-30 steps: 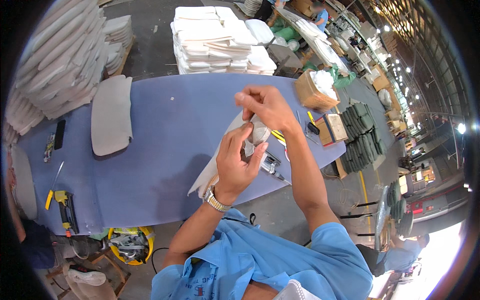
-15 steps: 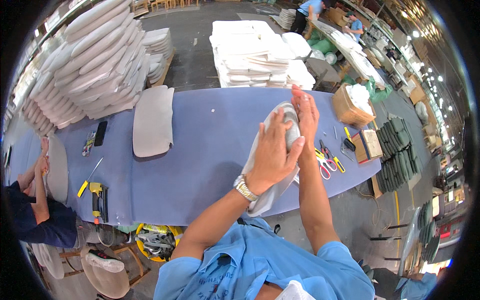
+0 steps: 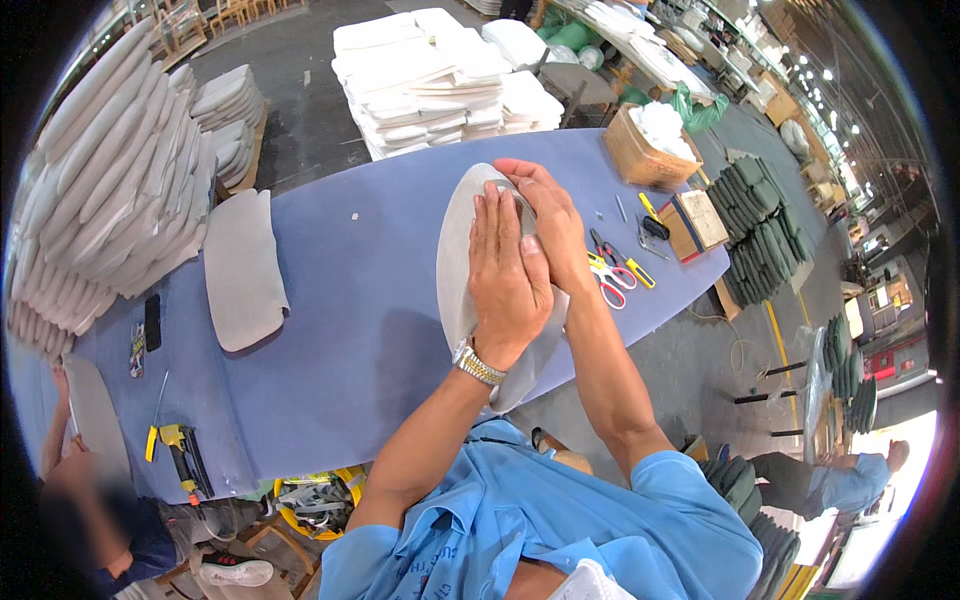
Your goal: The person assembles cushion covers by folding fabric over foam inserts, trimming excess fabric with scissors, and securing the edges with a staple gun. The person repeats this process for multiple cushions, stacking the finished items on the table.
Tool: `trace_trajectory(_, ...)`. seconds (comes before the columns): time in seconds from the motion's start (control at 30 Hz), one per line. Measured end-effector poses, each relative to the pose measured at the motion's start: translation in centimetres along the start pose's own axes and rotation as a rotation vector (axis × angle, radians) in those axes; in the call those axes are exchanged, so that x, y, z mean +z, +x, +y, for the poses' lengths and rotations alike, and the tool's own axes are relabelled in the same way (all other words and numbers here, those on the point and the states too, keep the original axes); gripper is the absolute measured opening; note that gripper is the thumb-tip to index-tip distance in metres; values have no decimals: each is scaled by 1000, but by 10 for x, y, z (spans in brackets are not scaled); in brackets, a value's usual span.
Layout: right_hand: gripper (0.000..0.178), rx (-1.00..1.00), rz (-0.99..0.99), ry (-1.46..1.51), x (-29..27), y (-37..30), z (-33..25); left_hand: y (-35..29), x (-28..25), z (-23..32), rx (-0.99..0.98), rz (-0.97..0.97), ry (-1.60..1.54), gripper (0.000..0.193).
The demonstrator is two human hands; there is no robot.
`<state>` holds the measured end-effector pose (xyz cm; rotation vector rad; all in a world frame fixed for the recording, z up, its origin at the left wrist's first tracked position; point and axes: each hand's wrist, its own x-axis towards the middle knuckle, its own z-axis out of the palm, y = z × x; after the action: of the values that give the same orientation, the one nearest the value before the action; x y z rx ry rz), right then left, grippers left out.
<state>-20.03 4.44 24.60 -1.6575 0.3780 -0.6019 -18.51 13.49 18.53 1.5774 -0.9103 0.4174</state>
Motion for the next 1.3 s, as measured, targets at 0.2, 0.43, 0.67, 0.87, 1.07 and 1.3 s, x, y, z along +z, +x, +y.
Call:
trace_trajectory(0.2,71,-139,69,22,15,-20,21,-5,-11,-8,-44,40,-189,51)
trace_trajectory(0.43,92,-110,-6,-138,37,-53,19,-4,-76,-31,-240,-10,-650,50)
trace_trajectory(0.67,70,-231,-329,-109,22,-56,17,95,-106,-76,-162,-325,-97,67)
trace_trajectory(0.87,57,-33,96,-125,-6,-47,33,90,-113,-86,-64,-565,398,63)
trace_trajectory(1.07,52,-259,234,48,5,-52,60,88,-123,-52,61,-765,294,54)
trace_trajectory(1.3,56,-432,198,-188,26,-43,60,97,-122,-38,59,-878,294,51)
